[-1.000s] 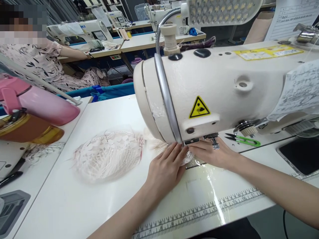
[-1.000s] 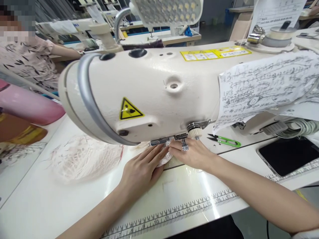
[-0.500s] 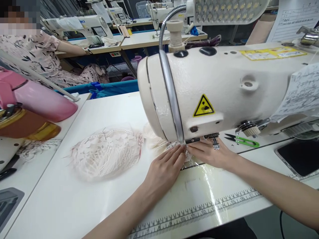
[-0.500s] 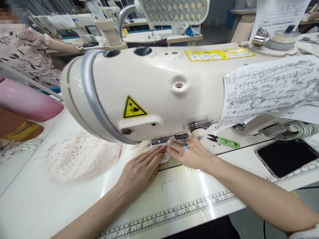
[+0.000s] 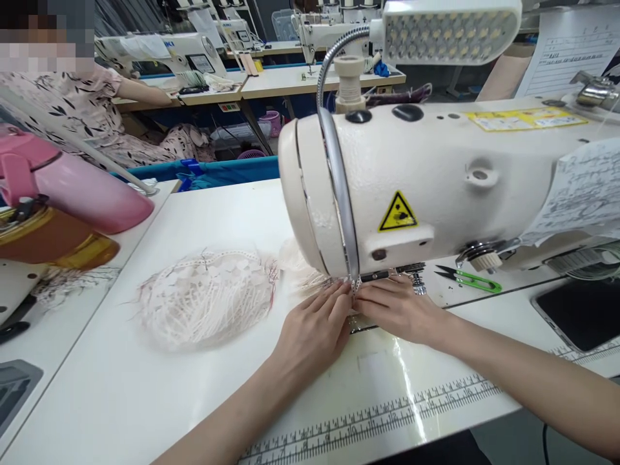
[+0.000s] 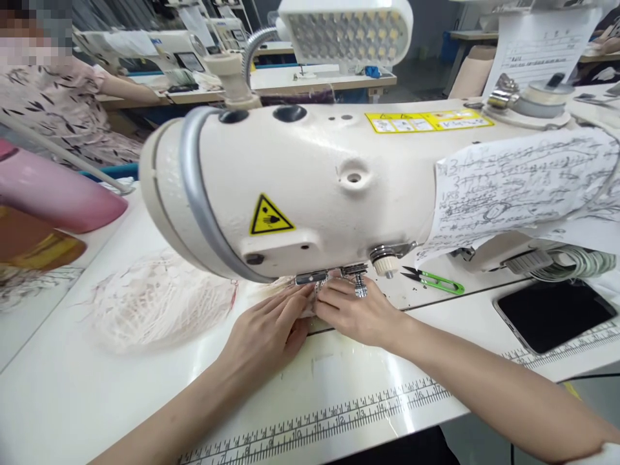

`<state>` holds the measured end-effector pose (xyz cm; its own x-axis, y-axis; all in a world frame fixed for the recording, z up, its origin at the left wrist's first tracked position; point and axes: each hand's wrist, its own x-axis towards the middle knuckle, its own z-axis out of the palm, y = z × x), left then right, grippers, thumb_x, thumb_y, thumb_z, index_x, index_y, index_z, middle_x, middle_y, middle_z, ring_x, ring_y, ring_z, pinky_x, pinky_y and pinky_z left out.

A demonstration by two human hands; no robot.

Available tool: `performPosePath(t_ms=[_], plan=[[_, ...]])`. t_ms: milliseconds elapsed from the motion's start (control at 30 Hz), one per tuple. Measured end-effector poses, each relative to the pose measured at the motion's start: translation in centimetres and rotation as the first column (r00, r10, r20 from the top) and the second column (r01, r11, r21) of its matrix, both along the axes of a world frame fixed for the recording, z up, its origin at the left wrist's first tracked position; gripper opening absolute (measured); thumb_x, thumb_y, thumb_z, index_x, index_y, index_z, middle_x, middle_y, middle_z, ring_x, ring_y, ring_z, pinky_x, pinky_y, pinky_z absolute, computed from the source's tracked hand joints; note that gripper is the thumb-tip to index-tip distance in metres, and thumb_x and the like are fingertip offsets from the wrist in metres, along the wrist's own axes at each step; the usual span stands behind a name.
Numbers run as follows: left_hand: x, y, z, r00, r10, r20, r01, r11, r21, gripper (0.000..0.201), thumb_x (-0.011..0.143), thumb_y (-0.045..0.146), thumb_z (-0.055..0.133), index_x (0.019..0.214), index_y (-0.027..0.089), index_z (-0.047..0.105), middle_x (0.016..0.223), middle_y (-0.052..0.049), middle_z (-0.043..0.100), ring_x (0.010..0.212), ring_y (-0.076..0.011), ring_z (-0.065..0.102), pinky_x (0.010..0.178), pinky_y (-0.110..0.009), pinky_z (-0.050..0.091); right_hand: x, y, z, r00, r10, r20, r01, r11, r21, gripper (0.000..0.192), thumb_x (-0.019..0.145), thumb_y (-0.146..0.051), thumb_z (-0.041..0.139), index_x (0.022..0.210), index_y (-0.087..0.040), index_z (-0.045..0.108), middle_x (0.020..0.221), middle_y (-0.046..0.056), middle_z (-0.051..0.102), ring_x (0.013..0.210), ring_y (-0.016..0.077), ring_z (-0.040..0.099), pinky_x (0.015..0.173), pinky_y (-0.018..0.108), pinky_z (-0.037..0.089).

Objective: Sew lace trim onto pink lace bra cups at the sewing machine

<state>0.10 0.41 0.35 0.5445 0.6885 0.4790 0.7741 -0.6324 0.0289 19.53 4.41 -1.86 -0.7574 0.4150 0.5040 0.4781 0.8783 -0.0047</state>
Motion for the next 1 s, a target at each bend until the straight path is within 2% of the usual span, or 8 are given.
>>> performPosePath(t_ms=[133,267,400,567,700,833,1000], plan=[[-0.2,0.2,0.1,0.997,-0.078,0.007,0.078,0.997,0.001,0.024,0.084,0.01,0.047,0.105,0.011,0.057,0.118,-0.012,0.065,0.112,-0.0208,0.06,0.1,-0.038,0.049,-0.1,-0.1,-0.1,0.999,-0.011,-0.034,0.01,1.0,-0.004,0.02,0.084,-0.004,0.05,0.091,-0.019,0.061,0.09,-0.002,0.067,0.089,0.0118,0.059,0.077,0.027,0.041],[-0.6,0.4,0.0,0.997,-0.056,-0.051,0.051,0.995,-0.085,0.041,0.082,0.011,0.043,0.122,0.008,0.051,0.122,-0.013,0.062,0.114,-0.0228,0.059,0.101,-0.042,0.048,0.0,-0.3,0.3,1.0,-0.007,-0.015,0.007,1.0,-0.008,0.022,0.083,-0.001,0.047,0.088,-0.019,0.061,0.087,-0.003,0.068,0.089,0.0114,0.058,0.076,0.026,0.041],[-0.7,0.3,-0.2,0.997,-0.037,-0.069,0.03,0.994,-0.109,0.042,0.081,0.013,0.044,0.122,0.01,0.054,0.124,-0.01,0.062,0.115,-0.0227,0.059,0.103,-0.043,0.046,0.1,-0.4,0.7,1.0,0.0,-0.002,0.0,0.999,-0.044,0.024,0.086,-0.003,0.045,0.087,-0.019,0.062,0.085,-0.002,0.067,0.087,0.0109,0.058,0.075,0.026,0.042],[-0.6,0.3,-0.2,0.996,-0.032,-0.082,0.025,0.996,-0.081,0.04,0.083,0.015,0.044,0.122,0.011,0.056,0.124,-0.009,0.062,0.112,-0.0231,0.06,0.1,-0.043,0.047,0.2,-0.1,0.6,0.999,0.02,-0.029,-0.022,0.998,-0.058,0.026,0.087,-0.004,0.043,0.09,-0.02,0.063,0.089,0.0,0.067,0.088,0.012,0.058,0.079,0.026,0.043],[-0.4,0.3,-0.2,0.996,-0.019,-0.088,0.014,0.998,-0.062,0.039,0.086,0.018,0.046,0.122,0.011,0.057,0.122,-0.009,0.063,0.109,-0.0235,0.061,0.097,-0.043,0.049,0.4,0.1,0.7,0.999,0.018,-0.028,-0.019,0.998,-0.053,0.026,0.088,-0.004,0.042,0.092,-0.02,0.063,0.089,0.001,0.067,0.087,0.0122,0.057,0.076,0.026,0.042],[-0.1,0.3,-0.1,0.996,-0.002,-0.09,-0.002,0.999,-0.049,0.037,0.086,0.02,0.048,0.121,0.011,0.058,0.12,-0.009,0.064,0.109,-0.0248,0.061,0.094,-0.042,0.051,0.6,0.1,1.2,1.0,0.002,-0.015,-0.002,1.0,0.003,0.026,0.085,-0.001,0.043,0.085,-0.019,0.061,0.087,-0.001,0.067,0.081,0.011,0.056,0.066,0.026,0.036],[0.0,0.2,-0.3,0.993,-0.006,-0.119,0.001,0.999,-0.044,0.039,0.085,0.02,0.048,0.122,0.009,0.056,0.119,-0.01,0.064,0.108,-0.027,0.059,0.09,-0.042,0.052,0.8,-0.2,1.4,0.991,-0.13,-0.032,0.133,0.983,0.124,0.02,0.081,-0.003,0.049,0.081,-0.02,0.06,0.091,-0.003,0.068,0.079,0.012,0.055,0.066,0.03,0.031]])
